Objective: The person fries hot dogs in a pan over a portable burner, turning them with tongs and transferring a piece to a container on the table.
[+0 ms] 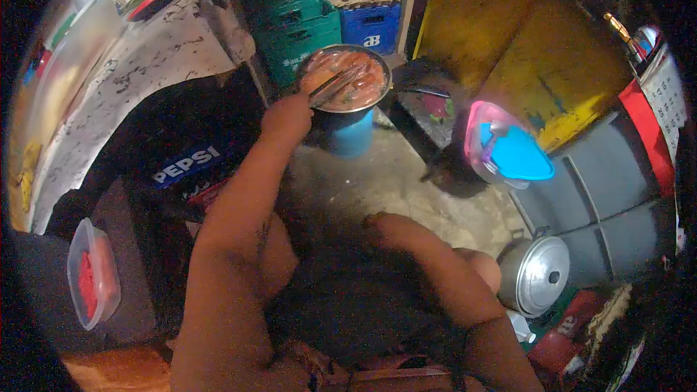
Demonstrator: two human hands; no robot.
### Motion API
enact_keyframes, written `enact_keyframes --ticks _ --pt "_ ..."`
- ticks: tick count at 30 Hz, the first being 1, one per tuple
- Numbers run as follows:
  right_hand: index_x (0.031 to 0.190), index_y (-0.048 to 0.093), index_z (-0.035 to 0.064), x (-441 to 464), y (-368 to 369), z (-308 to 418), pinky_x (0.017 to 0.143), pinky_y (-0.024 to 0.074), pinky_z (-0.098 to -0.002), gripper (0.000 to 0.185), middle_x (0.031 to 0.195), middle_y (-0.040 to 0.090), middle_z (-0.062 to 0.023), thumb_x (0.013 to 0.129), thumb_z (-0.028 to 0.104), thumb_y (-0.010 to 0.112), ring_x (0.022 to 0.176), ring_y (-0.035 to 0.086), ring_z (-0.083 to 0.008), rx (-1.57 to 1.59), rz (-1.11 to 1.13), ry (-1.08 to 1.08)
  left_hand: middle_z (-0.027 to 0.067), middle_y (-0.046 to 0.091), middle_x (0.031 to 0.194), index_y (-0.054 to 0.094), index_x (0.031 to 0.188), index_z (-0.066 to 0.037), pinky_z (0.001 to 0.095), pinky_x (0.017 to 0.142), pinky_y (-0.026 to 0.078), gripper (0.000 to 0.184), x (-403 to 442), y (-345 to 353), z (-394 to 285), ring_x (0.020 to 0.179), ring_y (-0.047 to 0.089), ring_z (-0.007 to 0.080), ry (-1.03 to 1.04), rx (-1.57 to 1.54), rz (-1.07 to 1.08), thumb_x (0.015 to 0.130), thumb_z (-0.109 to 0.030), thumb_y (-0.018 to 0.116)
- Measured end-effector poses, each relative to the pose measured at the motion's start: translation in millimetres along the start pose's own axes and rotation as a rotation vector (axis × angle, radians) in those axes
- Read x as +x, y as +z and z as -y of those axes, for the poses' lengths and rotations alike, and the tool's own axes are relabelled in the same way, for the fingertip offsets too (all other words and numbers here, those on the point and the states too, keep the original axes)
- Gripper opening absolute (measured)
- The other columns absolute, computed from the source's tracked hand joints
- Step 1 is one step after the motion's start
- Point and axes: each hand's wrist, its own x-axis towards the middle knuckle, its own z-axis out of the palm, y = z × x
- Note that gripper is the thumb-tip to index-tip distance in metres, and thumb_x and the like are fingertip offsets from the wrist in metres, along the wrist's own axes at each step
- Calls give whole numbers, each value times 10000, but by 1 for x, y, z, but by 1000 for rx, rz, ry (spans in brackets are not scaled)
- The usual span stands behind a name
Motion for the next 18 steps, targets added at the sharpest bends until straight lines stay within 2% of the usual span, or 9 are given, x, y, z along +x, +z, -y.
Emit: enact_keyframes --ticks 2,5,8,11,14,18 --pt "1319 587 101 -1 9 -14 943 508 -515 522 1200 653 -229 866 341 686 1113 628 -428 1 -82 -62 218 711 1113 655 1215 -41 507 880 550 325 29 17 0 1033 697 387 37 64 -32 950 -187 537" --pt "1326 583 109 -4 0 0 943 509 -514 534 1205 648 -227 862 348 695 1114 626 -430 -52 -40 41 214 717 1114 697 1146 -15 494 885 557 327 39 -3 -26 1024 707 376 18 89 -49 957 -152 467" --pt "1334 579 119 -14 -14 16 947 512 -510 542 1215 643 -223 862 356 697 1118 625 -429 -25 -36 62 210 718 1125 735 1085 -28 488 873 565 324 38 -28 -47 1008 713 375 100 205 16 962 -140 457" --pt "1336 579 126 -17 -20 18 942 517 -511 540 1213 643 -221 868 369 696 1117 628 -421 -31 -44 17 197 721 1129 748 1089 -53 493 859 569 332 46 -31 -54 1009 715 362 140 310 -30 974 -172 460" --pt "1337 582 133 -15 -23 29 936 519 -516 542 1209 649 -216 873 389 695 1116 632 -412 -68 -35 62 187 723 1136 748 1112 -72 497 847 572 344 48 -38 -56 1016 716 353 162 298 -38 988 -207 456" --pt "1344 585 135 0 -8 10 935 520 -516 559 1223 653 -203 873 414 697 1121 634 -406 -66 -43 0 181 729 1124 748 1114 -76 494 850 572 353 44 -44 -57 1020 716 352 173 385 -12 994 -229 453"
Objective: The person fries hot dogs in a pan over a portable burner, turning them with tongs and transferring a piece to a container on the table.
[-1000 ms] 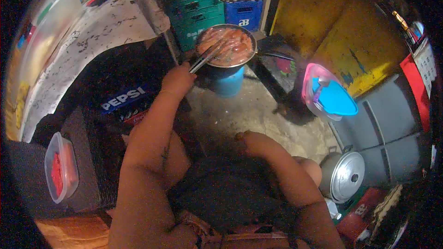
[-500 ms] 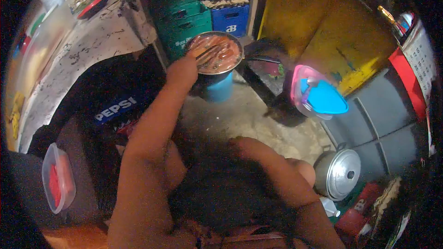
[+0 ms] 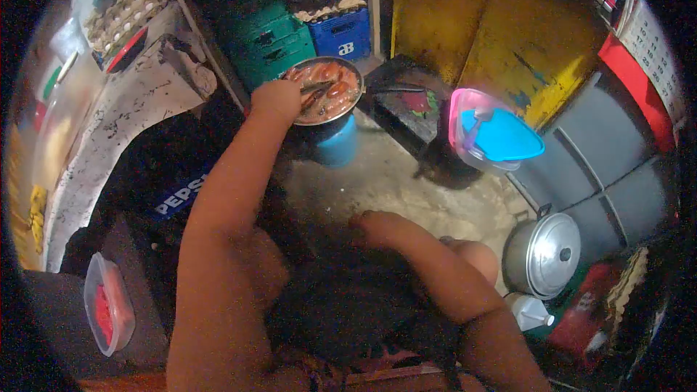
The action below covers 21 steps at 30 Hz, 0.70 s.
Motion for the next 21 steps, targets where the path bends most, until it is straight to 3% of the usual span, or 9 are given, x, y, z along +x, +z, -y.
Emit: enact_keyframes --ticks 8,13,21 --pt "1345 590 127 -17 -22 20 954 516 -501 576 1243 656 -196 871 433 702 1140 631 -400 81 0 11 203 724 1111 758 1083 -79 491 868 563 311 0 12 11 1023 709 378 -64 -80 6 934 -189 508" --pt "1334 599 117 -17 -13 9 969 509 -493 560 1214 674 -187 878 428 695 1136 635 -401 15 -60 -30 225 712 1093 728 1059 -49 512 865 552 276 -39 2 32 1020 692 406 -133 -156 -65 921 -200 542" --pt "1315 597 102 -2 -2 7 922 517 -512 539 1150 681 -217 844 337 716 1093 643 -414 1 47 46 219 704 1075 692 1082 -56 522 860 545 265 -111 41 79 1010 685 400 -248 -243 -142 877 -221 660"
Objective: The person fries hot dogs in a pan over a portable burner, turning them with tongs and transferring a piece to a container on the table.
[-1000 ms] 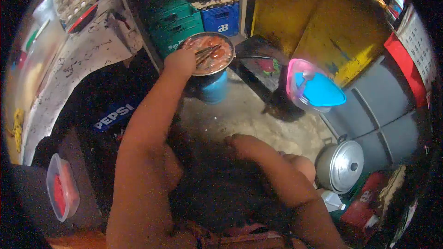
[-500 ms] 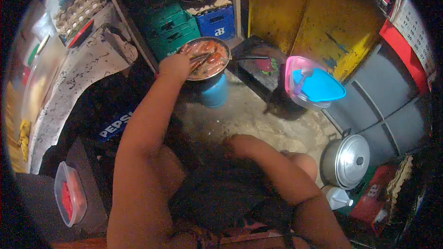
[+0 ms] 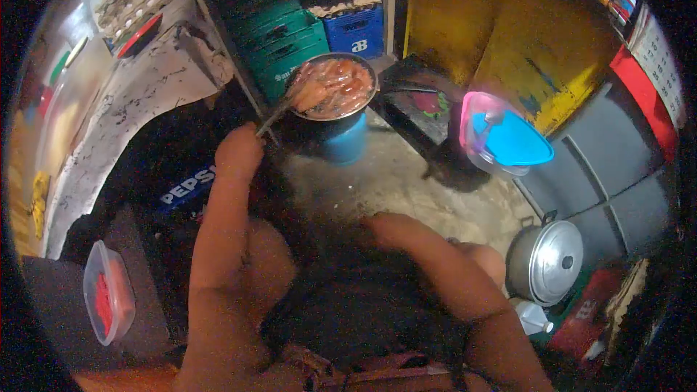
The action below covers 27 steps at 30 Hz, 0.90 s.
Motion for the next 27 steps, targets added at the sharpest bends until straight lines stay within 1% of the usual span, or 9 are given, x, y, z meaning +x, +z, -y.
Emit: enact_keyframes --ticks 5,8,11,14,17,20,23,26,27 --pt "1318 589 105 -1 2 -10 908 519 -514 537 1141 671 -222 844 327 710 1072 640 -426 2 10 -115 210 706 1059 679 1089 -61 510 861 545 278 -2 8 7 1005 683 393 -54 11 16 872 -233 674" --pt "1325 587 105 -6 0 -3 918 515 -508 544 1175 658 -217 845 328 714 1082 633 -425 -2 -46 -92 205 706 1062 675 1105 -65 508 861 547 300 -4 -10 -7 1011 682 388 -101 -15 154 877 -260 677" --pt "1336 580 106 5 3 -4 938 508 -506 561 1207 649 -212 837 317 726 1097 629 -422 -10 -14 -61 199 705 1084 669 1110 -61 510 851 549 333 6 16 2 1013 685 388 -33 -27 139 869 -289 705" --pt "1338 580 110 19 28 -31 942 508 -507 564 1218 643 -213 840 327 729 1099 627 -423 -34 -71 -139 199 705 1078 651 1112 -56 515 840 550 343 -1 10 -15 1010 685 394 11 -12 130 872 -295 707" --pt "1334 574 106 16 28 -34 941 509 -508 571 1214 642 -220 843 353 728 1103 625 -427 -18 -86 -189 197 701 1065 636 1117 -51 511 832 553 336 4 13 -28 1003 688 394 35 -18 232 879 -280 699" --pt "1330 565 102 5 -1 1 937 511 -509 579 1202 644 -226 845 371 731 1105 622 -430 -23 56 -65 191 694 1052 632 1112 -51 505 822 560 334 8 36 -35 992 693 385 133 -24 122 874 -273 706" --pt "1327 558 101 11 9 -10 936 510 -512 585 1190 647 -230 842 374 739 1107 621 -432 -55 43 -84 178 691 1059 633 1128 -44 498 793 571 276 13 39 -47 976 702 373 169 25 132 917 -223 630" --pt "1324 563 104 6 6 -9 932 511 -516 572 1181 649 -231 847 372 734 1103 623 -433 -51 32 -104 172 696 1049 644 1134 -39 495 774 580 248 19 54 -49 957 709 364 206 116 12 952 -160 526" --pt "1324 564 104 5 5 -7 931 511 -516 570 1180 648 -233 846 364 734 1102 623 -434 -35 35 -95 173 698 1050 649 1129 -37 492 773 582 253 19 52 -52 956 711 363 212 120 22 955 -147 502"
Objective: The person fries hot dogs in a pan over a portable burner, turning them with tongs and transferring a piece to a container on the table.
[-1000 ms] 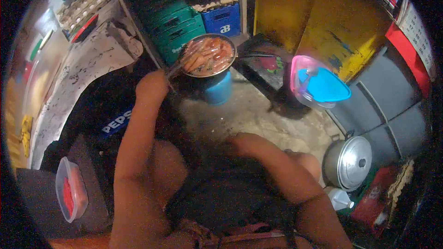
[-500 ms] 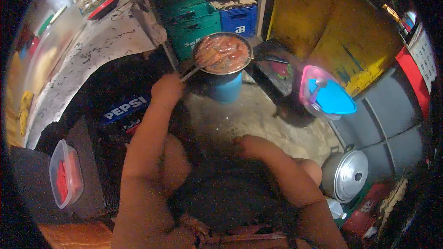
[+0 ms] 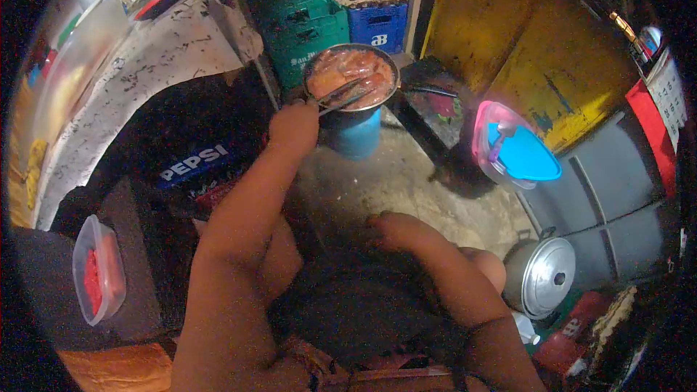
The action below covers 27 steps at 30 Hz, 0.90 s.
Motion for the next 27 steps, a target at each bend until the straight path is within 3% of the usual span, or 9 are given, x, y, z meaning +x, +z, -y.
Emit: enact_keyframes --ticks 11,14,20,27 --pt "1315 581 98 -11 -4 3 909 521 -522 537 1154 649 -242 841 317 704 1078 631 -435 -19 -22 30 196 713 1052 672 1087 -45 510 786 577 266 5 -7 -2 947 713 382 -79 -81 23 954 -110 452" --pt "1316 583 99 0 16 -18 906 525 -520 523 1149 651 -238 848 307 690 1076 632 -434 -19 -85 -49 200 714 1044 671 1078 -46 520 794 570 219 5 -15 1 950 709 389 -119 -132 61 951 -140 520" --pt "1322 582 107 -8 2 -2 926 520 -515 516 1166 651 -237 865 325 681 1090 632 -429 18 -62 23 194 704 1076 653 1096 -49 524 799 564 266 6 -10 9 977 702 388 -149 -165 91 899 -227 678" --pt "1328 586 118 -17 -15 22 925 519 -510 502 1186 651 -231 880 328 671 1093 635 -423 21 -60 52 195 700 1072 645 1105 -55 521 796 562 273 -1 -13 1 978 698 393 -92 -129 94 903 -237 671"
